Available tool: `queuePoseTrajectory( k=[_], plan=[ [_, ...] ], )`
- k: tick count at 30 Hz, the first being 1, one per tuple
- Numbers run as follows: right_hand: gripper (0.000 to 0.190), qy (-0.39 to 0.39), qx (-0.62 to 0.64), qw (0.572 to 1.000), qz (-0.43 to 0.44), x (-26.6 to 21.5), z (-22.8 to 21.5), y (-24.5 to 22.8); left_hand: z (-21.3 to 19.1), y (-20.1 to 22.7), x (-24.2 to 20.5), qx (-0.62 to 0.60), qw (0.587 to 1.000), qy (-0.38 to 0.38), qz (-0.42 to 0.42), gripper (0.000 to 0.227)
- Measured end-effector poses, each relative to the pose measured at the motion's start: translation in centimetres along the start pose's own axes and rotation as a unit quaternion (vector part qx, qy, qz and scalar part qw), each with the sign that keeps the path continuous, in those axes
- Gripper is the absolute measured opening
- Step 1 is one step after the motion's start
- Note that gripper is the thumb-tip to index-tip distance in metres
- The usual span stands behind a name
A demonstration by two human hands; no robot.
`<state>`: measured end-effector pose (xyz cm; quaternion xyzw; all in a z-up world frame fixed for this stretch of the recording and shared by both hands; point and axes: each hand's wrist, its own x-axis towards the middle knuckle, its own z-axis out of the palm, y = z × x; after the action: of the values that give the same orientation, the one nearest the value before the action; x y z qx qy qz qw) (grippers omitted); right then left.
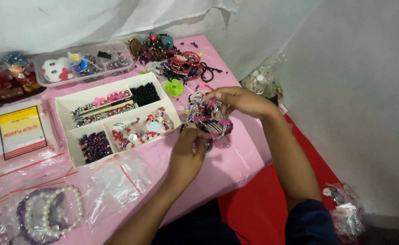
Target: The person is organizing and packing various handmade beaded jewelry items, such as bracelets and necklaces, into individual small plastic bags on a pink-covered table.
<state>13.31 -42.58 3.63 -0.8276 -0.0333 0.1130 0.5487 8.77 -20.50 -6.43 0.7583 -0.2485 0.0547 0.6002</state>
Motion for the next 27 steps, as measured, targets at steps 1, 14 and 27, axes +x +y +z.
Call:
queuePoseTrajectory(
  k=[1, 14, 27],
  plan=[
    [0.037, 0.0, 0.0, 1.0, -0.001, 0.4, -0.2, 1.0, -0.1, 0.1, 0.1, 0.001, 1.0, 0.0, 0.0, 0.016],
    [0.037, 0.097, -0.484, 0.869, 0.04, -1.2, 3.7, 8.1, -0.4, -0.1, 0.6, -0.175, 0.971, 0.041, -0.156, 0.013],
    [0.014, 0.031, 0.228, 0.969, -0.092, -5.7, 3.0, -3.7, -1.8, 1.0, 1.4, -0.224, 0.97, -0.087, -0.033, 0.086]
  ],
)
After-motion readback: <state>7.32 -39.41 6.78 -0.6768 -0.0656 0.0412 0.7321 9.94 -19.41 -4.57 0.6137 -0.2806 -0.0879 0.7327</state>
